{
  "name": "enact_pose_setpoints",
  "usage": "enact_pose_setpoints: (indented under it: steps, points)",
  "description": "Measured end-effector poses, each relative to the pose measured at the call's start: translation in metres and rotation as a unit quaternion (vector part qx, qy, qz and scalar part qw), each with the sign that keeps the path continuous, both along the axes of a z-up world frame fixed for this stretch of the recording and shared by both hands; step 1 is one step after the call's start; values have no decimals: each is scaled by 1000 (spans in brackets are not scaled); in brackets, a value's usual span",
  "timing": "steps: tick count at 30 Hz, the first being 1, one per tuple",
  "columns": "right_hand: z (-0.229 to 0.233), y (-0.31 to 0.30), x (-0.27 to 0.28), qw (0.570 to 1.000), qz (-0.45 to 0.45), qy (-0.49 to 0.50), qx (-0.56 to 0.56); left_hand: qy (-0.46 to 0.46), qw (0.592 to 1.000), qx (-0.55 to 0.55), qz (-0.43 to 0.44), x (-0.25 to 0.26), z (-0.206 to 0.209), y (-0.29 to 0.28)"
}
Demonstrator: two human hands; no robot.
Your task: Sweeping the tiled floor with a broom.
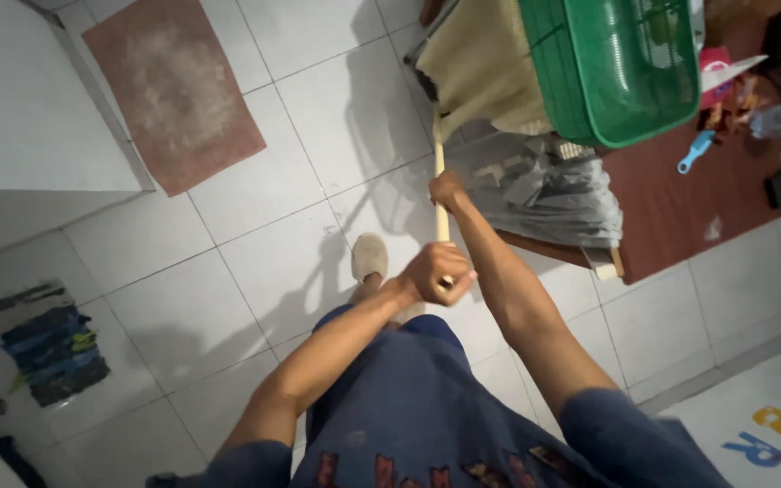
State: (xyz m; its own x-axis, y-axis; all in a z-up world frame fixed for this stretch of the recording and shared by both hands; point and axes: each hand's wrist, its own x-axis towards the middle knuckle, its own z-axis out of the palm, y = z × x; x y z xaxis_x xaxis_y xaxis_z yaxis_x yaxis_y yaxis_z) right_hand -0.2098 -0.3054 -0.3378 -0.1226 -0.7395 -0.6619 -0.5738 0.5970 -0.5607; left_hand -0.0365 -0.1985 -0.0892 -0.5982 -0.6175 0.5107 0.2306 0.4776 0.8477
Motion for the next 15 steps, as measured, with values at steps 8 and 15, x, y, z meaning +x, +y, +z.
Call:
enact_pose_setpoints:
  steps: [8,15]
  points:
    - [-17,-19,31,990,-86,-80,85,-73,996,54,-10,28,29,-59]
    - [-12,21,-45,914,-247,-273,171,-74,983,14,-169,-49,46,-32]
